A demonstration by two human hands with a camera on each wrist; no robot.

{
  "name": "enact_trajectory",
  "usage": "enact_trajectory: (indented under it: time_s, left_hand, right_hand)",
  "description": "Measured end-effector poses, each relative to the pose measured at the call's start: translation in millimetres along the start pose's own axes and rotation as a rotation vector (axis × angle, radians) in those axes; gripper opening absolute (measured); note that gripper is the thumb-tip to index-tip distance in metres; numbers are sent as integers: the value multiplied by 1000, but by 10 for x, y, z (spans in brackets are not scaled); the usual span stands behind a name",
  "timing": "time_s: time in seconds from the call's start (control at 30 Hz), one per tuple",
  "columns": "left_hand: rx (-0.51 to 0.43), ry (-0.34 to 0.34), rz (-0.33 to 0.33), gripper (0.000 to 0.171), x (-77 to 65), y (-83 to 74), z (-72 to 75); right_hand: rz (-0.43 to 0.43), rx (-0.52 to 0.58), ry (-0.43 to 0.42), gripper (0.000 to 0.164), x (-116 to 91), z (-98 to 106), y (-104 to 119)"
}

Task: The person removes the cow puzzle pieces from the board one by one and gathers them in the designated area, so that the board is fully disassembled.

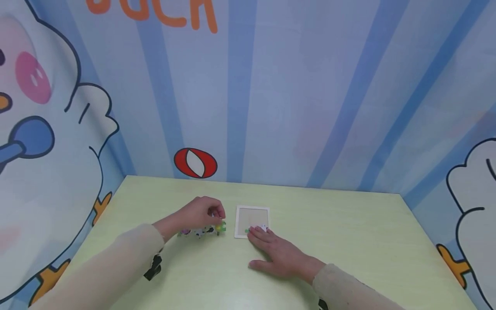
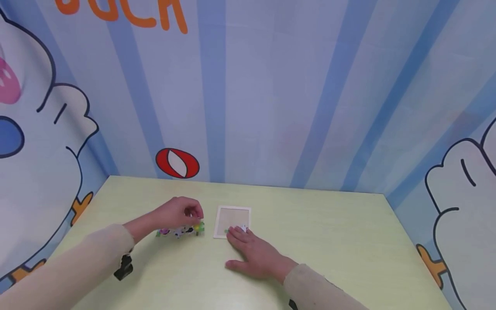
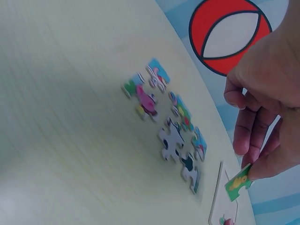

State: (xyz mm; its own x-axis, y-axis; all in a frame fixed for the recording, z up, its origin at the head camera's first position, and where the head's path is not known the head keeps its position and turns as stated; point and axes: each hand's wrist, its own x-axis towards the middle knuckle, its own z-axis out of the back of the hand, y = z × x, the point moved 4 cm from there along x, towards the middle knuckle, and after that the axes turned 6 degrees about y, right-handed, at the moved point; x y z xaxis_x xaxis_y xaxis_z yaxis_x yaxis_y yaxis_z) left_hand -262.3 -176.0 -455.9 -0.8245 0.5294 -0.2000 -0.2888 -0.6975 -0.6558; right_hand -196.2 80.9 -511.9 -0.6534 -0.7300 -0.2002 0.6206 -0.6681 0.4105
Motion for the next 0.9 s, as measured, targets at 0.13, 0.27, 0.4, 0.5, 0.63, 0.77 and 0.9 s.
enact_trajectory:
  time_s: [0.13, 0.27, 0.4, 0.5, 0.63, 0.77, 0.9]
  left_hand:
    - [21, 5, 34, 7, -125, 93, 39]
    - [29, 10, 65, 8, -256, 170, 66]
    - [31, 14, 55, 9, -387, 244, 85]
    - [35, 13, 46, 9, -474, 291, 99]
    - [40, 16, 61, 10, -574, 352, 113]
    - [43, 19, 72, 12, -647, 422, 114]
    - [48, 19, 91, 14, -700, 481, 98]
  right_hand:
    - [-5, -2, 5, 82, 2, -5, 5]
    - [-9, -4, 5, 82, 5, -11, 5]
    - [-9, -13, 4, 82, 8, -12, 2]
    - [-2, -19, 3, 82, 4, -5, 5]
    - [11, -23, -3, 81, 0, 1, 6]
    - [10, -27, -4, 81, 2, 1, 5]
    - [6, -31, -1, 82, 5, -6, 2]
